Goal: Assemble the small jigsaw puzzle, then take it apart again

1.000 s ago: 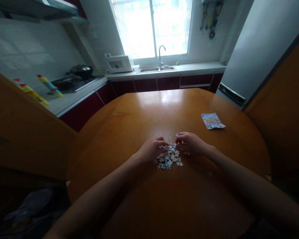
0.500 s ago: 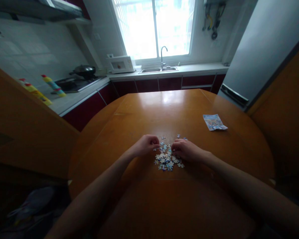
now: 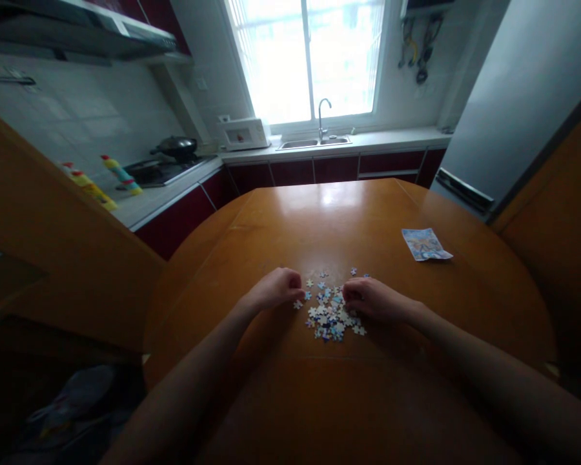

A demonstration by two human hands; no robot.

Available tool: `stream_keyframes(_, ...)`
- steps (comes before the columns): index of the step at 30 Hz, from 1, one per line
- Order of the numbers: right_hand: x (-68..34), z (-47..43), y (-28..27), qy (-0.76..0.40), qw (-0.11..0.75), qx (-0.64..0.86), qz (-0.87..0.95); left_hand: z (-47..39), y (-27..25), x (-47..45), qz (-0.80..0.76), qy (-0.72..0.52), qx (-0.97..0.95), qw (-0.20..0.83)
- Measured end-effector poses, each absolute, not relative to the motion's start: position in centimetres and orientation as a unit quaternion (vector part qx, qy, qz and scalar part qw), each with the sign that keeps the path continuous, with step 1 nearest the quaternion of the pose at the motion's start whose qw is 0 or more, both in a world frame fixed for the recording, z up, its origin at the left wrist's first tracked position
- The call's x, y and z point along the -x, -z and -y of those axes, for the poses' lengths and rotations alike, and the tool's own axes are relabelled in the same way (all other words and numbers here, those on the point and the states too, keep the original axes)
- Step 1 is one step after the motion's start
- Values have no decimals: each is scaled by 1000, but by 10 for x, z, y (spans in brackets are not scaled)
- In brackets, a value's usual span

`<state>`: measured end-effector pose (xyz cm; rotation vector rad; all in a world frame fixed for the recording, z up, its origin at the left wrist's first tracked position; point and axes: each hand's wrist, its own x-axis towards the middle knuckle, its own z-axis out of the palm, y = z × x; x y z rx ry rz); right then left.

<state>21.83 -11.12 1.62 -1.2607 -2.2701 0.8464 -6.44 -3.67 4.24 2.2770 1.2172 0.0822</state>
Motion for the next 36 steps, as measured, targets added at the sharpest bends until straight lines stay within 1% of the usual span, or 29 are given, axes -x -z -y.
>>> stream_keyframes(2, -221, 110, -15, -317, 216, 447, 808, 44, -40, 54, -401, -87, -875, 258)
stream_keyframes(4, -227, 107, -16, -328, 235, 446, 799, 51, -37, 44, -349, -112, -898, 242)
stream_keyframes(7, -240, 102, -20, -339, 251, 454, 785, 58, -35, 35, -323, -104, -913, 227)
stream_keyframes(11, -261, 92, -23, -357, 242, 474, 768, 61, -33, 32, -306, -103, -915, 241)
stream_keyframes(15, -282, 81, -22, -314, 251, 534, 744, 59, -33, 33, -287, -113, -916, 255)
stream_keyframes(18, -293, 73, -20, -274, 253, 581, 724, 53, -42, 43, -311, -114, -916, 228)
stream_keyframes(22, -297, 69, -14, -255, 251, 611, 707, 42, -59, 64, -399, -92, -908, 93)
stream_keyframes(24, -295, 69, -12, -244, 247, 620, 703, 38, -63, 73, -427, -55, -901, 55)
stream_keyframes(29, -285, 74, -11, -178, 254, 650, 694, 33, -63, 81, -435, 9, -897, 74)
stream_keyframes(32, -262, 84, -13, -148, 272, 623, 718, 35, -61, 74, -428, -20, -899, 86)
stream_keyframes(34, -241, 92, -13, -151, 282, 545, 775, 39, -57, 65, -413, -71, -903, 95)
stream_keyframes(36, -221, 101, -12, -156, 266, 481, 821, 43, -54, 57, -388, -94, -910, 110)
